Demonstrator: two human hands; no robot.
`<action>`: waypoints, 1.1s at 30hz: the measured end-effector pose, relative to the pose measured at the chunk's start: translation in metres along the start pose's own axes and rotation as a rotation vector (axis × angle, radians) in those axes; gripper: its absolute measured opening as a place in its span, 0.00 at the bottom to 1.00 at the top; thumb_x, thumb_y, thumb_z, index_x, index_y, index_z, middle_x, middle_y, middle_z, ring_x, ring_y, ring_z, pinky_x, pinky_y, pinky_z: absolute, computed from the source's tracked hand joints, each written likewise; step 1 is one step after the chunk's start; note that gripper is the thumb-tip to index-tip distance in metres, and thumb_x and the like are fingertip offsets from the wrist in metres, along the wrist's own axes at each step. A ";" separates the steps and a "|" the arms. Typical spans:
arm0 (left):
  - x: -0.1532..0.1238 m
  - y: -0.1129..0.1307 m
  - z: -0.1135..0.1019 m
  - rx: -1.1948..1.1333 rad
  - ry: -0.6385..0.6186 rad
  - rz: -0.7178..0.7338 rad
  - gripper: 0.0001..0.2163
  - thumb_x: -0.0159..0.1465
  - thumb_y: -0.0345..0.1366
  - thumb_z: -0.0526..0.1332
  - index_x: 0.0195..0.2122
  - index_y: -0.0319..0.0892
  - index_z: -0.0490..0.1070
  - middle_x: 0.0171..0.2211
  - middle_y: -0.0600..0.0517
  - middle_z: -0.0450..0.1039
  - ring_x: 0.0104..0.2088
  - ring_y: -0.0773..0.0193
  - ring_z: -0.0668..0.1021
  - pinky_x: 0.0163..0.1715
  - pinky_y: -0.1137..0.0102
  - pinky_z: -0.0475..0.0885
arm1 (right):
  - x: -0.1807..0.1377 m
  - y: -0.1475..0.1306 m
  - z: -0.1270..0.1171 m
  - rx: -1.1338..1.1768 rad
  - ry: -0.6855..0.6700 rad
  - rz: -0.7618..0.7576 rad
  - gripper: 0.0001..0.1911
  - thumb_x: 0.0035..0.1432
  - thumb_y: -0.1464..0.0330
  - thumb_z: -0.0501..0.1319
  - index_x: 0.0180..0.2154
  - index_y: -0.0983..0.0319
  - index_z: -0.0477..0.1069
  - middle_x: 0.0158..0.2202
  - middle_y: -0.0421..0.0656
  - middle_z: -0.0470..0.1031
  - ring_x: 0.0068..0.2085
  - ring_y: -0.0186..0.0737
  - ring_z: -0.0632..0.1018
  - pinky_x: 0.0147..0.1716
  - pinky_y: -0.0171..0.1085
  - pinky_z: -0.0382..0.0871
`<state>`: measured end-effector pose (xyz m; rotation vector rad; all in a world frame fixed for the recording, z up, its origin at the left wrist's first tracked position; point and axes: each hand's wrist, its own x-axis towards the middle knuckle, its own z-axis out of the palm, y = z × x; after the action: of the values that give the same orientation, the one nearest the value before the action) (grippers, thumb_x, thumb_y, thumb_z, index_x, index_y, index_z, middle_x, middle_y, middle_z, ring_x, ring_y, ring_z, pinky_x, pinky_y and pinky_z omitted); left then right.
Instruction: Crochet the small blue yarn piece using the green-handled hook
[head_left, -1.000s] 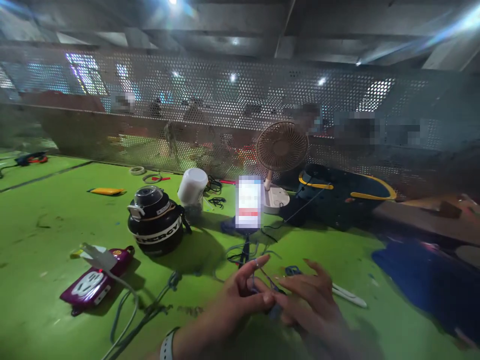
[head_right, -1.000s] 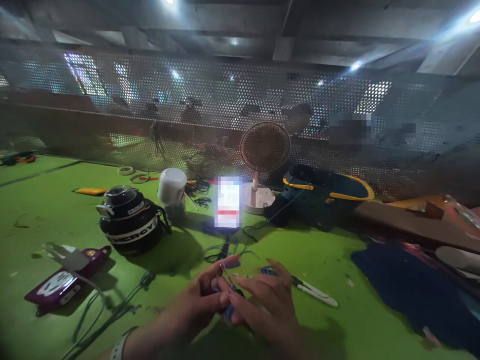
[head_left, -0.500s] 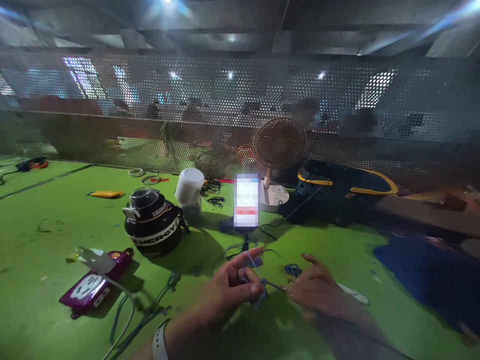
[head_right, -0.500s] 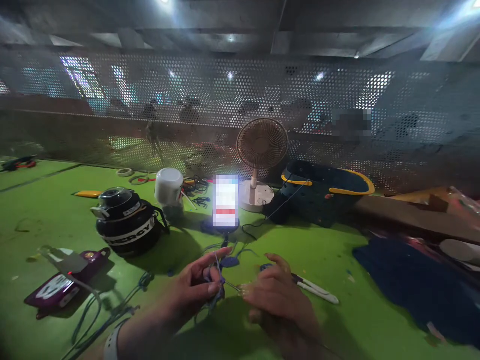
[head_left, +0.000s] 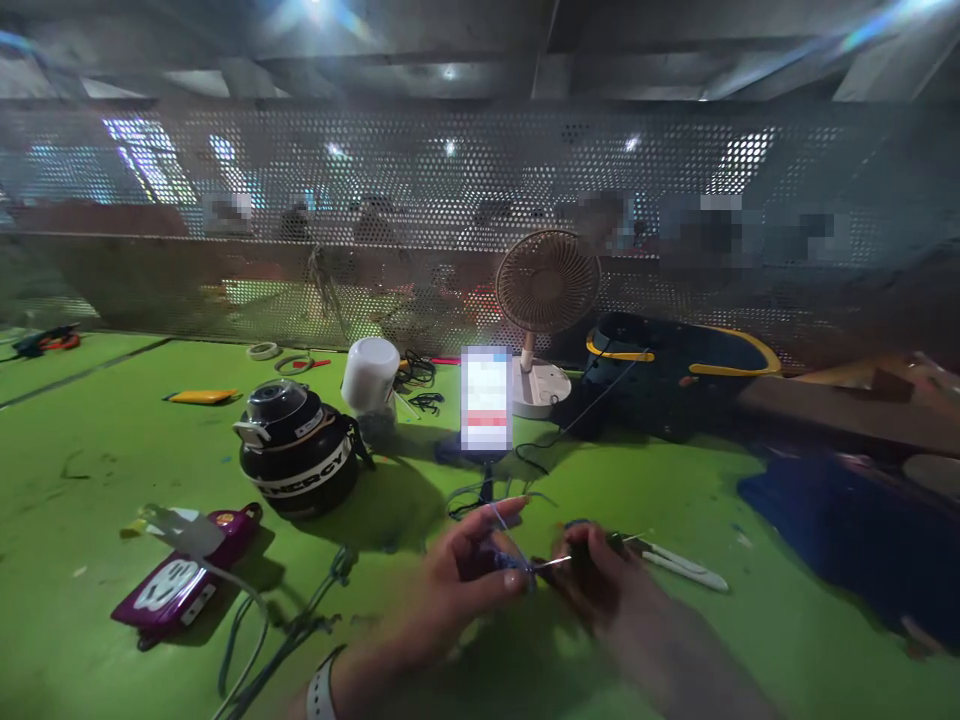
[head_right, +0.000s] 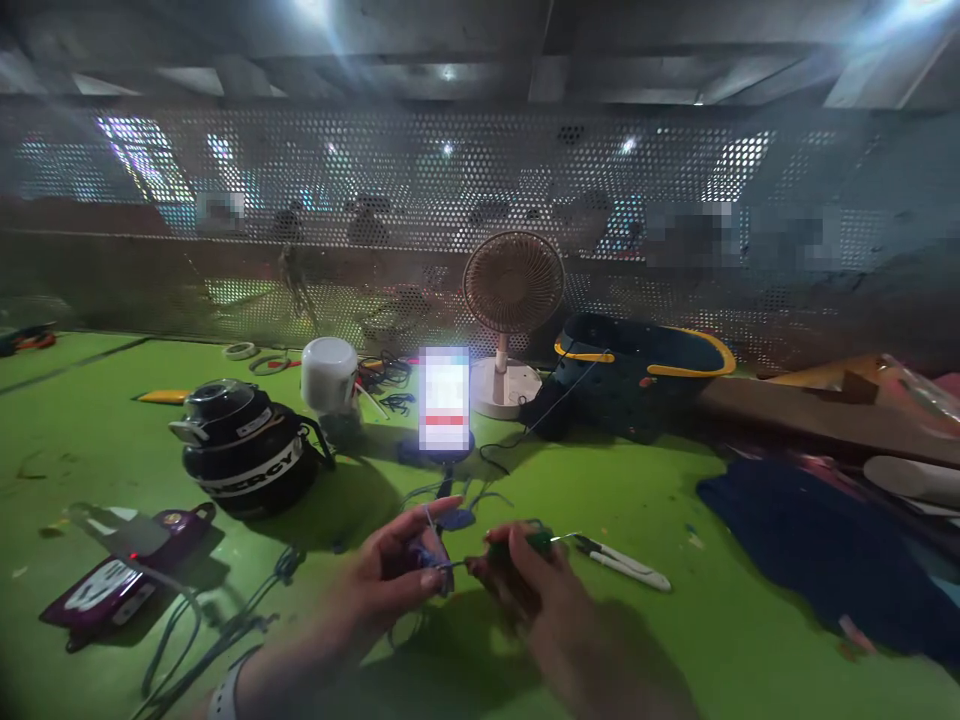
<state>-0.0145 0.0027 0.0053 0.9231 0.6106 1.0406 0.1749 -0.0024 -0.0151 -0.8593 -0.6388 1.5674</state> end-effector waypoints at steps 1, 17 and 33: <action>0.000 -0.004 0.000 0.042 0.014 0.039 0.27 0.52 0.33 0.73 0.55 0.47 0.72 0.28 0.56 0.69 0.29 0.70 0.71 0.31 0.75 0.66 | 0.001 0.006 -0.001 0.033 0.024 -0.019 0.10 0.48 0.58 0.72 0.29 0.57 0.80 0.32 0.42 0.83 0.35 0.43 0.83 0.40 0.42 0.79; 0.000 -0.029 0.011 -0.083 0.126 0.066 0.34 0.52 0.36 0.74 0.60 0.48 0.65 0.28 0.55 0.73 0.32 0.66 0.76 0.38 0.70 0.67 | 0.007 -0.013 -0.005 -1.437 -0.188 -1.532 0.12 0.65 0.68 0.59 0.49 0.54 0.74 0.36 0.41 0.84 0.36 0.40 0.81 0.51 0.45 0.67; 0.003 0.004 -0.001 -0.338 -0.056 -0.194 0.27 0.48 0.30 0.74 0.51 0.36 0.75 0.23 0.56 0.68 0.23 0.74 0.67 0.25 0.76 0.59 | 0.004 -0.039 -0.001 -0.814 -0.305 -0.971 0.09 0.62 0.59 0.60 0.37 0.49 0.80 0.27 0.39 0.81 0.29 0.44 0.80 0.46 0.54 0.71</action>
<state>-0.0161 0.0067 0.0085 0.5825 0.4501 0.9055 0.1983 0.0085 0.0144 -0.6853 -1.6789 0.5101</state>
